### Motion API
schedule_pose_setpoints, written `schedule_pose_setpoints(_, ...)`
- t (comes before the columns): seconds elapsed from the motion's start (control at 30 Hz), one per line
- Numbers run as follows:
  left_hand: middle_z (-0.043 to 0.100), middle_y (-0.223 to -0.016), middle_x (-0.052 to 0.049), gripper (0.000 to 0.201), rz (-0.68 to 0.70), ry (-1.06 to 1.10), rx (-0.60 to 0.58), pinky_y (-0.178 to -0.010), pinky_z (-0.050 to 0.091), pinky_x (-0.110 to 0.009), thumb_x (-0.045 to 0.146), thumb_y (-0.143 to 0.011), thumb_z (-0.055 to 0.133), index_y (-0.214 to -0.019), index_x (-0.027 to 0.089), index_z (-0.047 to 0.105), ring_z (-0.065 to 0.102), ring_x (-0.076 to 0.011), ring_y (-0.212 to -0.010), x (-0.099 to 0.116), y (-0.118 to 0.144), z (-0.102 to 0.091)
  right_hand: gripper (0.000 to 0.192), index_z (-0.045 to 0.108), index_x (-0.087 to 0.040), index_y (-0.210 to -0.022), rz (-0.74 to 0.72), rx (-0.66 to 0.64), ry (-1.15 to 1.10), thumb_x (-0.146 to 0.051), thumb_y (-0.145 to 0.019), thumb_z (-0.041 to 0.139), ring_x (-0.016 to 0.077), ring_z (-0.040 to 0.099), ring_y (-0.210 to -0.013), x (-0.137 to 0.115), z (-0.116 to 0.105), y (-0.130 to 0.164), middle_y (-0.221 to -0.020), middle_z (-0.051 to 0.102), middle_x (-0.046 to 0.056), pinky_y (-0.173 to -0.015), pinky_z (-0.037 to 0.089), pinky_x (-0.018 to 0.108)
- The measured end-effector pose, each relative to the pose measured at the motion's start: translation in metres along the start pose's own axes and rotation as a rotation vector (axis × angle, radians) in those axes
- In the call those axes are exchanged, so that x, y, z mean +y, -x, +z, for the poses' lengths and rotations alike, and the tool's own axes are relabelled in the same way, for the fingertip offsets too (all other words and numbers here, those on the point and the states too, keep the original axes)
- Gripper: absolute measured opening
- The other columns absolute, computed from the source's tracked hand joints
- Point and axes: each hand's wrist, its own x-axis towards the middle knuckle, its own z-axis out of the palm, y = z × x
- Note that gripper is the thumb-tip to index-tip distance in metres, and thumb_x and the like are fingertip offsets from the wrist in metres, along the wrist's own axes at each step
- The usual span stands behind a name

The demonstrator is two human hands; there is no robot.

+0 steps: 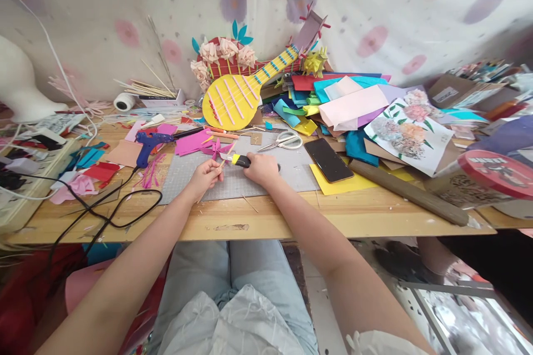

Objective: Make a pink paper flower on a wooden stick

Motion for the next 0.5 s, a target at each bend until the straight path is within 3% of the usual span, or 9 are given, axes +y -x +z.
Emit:
schedule_pose_setpoints(0.13, 0.054, -0.047, 0.005, 0.015, -0.009, -0.018, -0.017, -0.035, 0.015, -0.015, 0.024, -0.070, 0.054, -0.072, 0.018, 0.040, 0.027, -0.0018, -0.032, -0.002, 0.000, -0.001, 0.031, 0.062, -0.022, -0.099, 0.281, 0.017, -0.058, -0.037, -0.078, 0.044, 0.0237, 0.061, -0.087, 0.033, -0.011, -0.017, -0.092, 0.067, 0.009, -0.067, 0.040, 0.028)
schedule_pose_setpoints(0.2, 0.054, -0.047, 0.005, 0.014, -0.010, -0.015, -0.015, -0.035, 0.015, -0.016, 0.024, -0.070, 0.053, -0.072, 0.018, 0.041, 0.027, -0.0020, -0.032, -0.002, -0.001, -0.001, 0.032, 0.062, -0.021, -0.100, 0.350, 0.037, -0.054, -0.037, -0.079, 0.043, 0.0245, 0.061, -0.086, 0.043, -0.013, -0.019, -0.093, 0.067, 0.009, -0.066, 0.040, 0.029)
schedule_pose_setpoints(0.3, 0.055, -0.049, 0.004, 0.015, 0.006, -0.013, 0.004, -0.035, 0.015, -0.016, 0.024, -0.070, 0.054, -0.072, 0.018, 0.041, 0.028, -0.0020, -0.032, -0.003, -0.002, 0.000, 0.031, 0.061, -0.022, -0.098, 0.227, 0.045, -0.028, -0.038, -0.079, 0.043, 0.0235, 0.061, -0.084, 0.037, -0.009, -0.010, -0.090, 0.067, 0.008, -0.066, 0.039, 0.028)
schedule_pose_setpoints(0.4, 0.057, -0.051, 0.003, 0.018, 0.029, -0.007, 0.011, -0.035, 0.015, -0.016, 0.025, -0.069, 0.056, -0.071, 0.018, 0.040, 0.029, -0.0021, -0.033, -0.003, -0.002, 0.002, 0.029, 0.061, -0.022, -0.096, 0.020, -0.025, -0.004, -0.036, -0.076, 0.046, 0.0218, 0.061, -0.082, 0.013, -0.004, 0.006, -0.088, 0.068, 0.006, -0.067, 0.038, 0.027)
schedule_pose_setpoints(0.5, 0.057, -0.049, 0.003, 0.019, 0.029, -0.004, -0.007, -0.036, 0.016, -0.016, 0.025, -0.070, 0.055, -0.070, 0.019, 0.037, 0.029, -0.0022, -0.034, -0.003, -0.002, 0.001, 0.029, 0.061, -0.022, -0.097, -0.056, -0.079, 0.012, -0.037, -0.076, 0.047, 0.0211, 0.060, -0.084, -0.008, -0.001, 0.014, -0.090, 0.068, 0.007, -0.068, 0.038, 0.027)
